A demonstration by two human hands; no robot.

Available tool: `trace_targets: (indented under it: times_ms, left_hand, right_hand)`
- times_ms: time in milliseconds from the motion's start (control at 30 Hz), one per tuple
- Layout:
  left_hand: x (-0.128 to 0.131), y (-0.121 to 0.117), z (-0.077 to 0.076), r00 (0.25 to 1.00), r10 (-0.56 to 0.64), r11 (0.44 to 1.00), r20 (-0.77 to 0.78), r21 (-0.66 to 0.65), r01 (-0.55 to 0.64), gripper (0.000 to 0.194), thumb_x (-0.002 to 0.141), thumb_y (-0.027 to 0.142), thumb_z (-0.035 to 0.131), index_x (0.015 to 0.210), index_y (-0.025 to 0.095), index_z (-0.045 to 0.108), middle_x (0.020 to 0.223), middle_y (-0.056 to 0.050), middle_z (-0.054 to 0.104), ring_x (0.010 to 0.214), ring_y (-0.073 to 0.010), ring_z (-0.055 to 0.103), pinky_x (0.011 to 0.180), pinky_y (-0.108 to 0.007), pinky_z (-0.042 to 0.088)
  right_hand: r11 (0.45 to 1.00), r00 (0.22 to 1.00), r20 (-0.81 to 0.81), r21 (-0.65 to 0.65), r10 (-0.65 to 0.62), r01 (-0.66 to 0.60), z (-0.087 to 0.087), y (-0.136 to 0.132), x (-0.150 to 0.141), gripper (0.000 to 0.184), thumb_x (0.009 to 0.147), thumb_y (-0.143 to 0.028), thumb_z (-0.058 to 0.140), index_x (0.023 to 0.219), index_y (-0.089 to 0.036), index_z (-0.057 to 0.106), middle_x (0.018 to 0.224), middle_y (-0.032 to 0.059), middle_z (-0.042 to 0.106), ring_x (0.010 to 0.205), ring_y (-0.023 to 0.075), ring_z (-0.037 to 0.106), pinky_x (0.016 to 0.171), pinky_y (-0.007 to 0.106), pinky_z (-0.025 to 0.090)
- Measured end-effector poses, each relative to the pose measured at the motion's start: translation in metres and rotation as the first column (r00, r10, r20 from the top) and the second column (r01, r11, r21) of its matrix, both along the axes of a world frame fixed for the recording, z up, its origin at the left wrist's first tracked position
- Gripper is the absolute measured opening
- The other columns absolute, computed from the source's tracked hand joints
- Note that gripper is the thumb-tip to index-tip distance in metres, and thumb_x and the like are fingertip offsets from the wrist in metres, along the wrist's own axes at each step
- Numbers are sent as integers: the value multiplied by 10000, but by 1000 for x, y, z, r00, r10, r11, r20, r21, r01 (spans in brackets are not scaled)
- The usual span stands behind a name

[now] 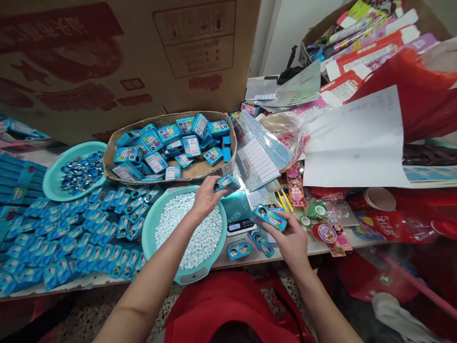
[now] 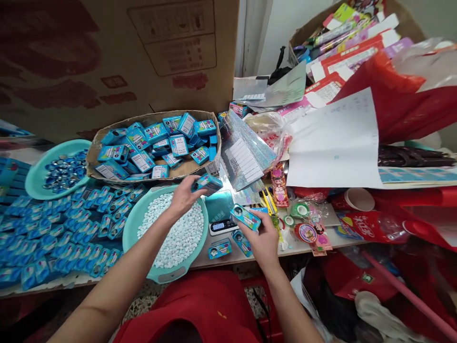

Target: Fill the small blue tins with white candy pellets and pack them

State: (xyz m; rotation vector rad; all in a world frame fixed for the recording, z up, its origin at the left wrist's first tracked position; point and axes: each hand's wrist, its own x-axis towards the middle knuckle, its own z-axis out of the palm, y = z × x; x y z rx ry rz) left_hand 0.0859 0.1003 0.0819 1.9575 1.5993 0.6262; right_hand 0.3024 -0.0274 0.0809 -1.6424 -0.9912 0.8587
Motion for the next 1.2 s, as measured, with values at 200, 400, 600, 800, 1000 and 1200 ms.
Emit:
trace_targets:
  times_ms: [200,400,600,800,1000,1200]
  left_hand:
    - [-64,-51,38,991,121,992,54,23,-122,332,764,328,643,1069,220,572,1009,-33,604,959,-204,570,830,-318,431]
    - [-68,-110,28,943,195,973,270,-178,-150,298,730,287,669,1019,236,618,1000,-18,616,983,-189,561,879,-311,420]
    - [-56,-139,5,761,338,914,554,-385,-126,366,676,350,714,1015,228,645,1048,-39,636,1025,-215,552,927,-333,401]
    - [-68,-131,3,33,624,775,781,-612,-154,588,798,657,425,1058,164,616,1071,-114,646,1012,-244,595,873,-352,444]
    - [-65,-111,-10,-254,782,583,569,-812,-26,427,733,540,618,736,114,636,671,-55,625,652,-173,623,621,-275,477]
    - [-60,-112,-17,-314,780,568,541,-823,-5,335,716,439,671,724,106,647,682,-52,616,652,-140,597,617,-242,461]
  right_hand:
    - [968,962,112,-11,248,-249,-58,71,-24,391,639,-427,694,921,-171,609,874,62,644,818,230,606,762,386,489]
    - [952,908,329,71,260,-299,-42,56,-33,519,696,-479,664,1112,-187,560,1168,128,575,1110,293,516,929,475,412]
    - [694,654,283,-67,702,-717,-1,11,-76,392,739,-418,683,1063,-218,589,990,60,660,920,230,618,797,353,494]
    - [659,592,418,-22,689,-752,20,13,-105,266,767,-384,665,967,-218,612,887,44,663,839,211,622,730,319,472]
    - [662,508,552,-110,661,-741,12,20,-113,265,756,-425,657,911,-213,629,816,38,677,775,221,639,677,326,466]
    - [703,555,524,-124,646,-701,6,14,-111,294,760,-460,635,910,-207,630,825,50,680,782,225,639,686,331,467]
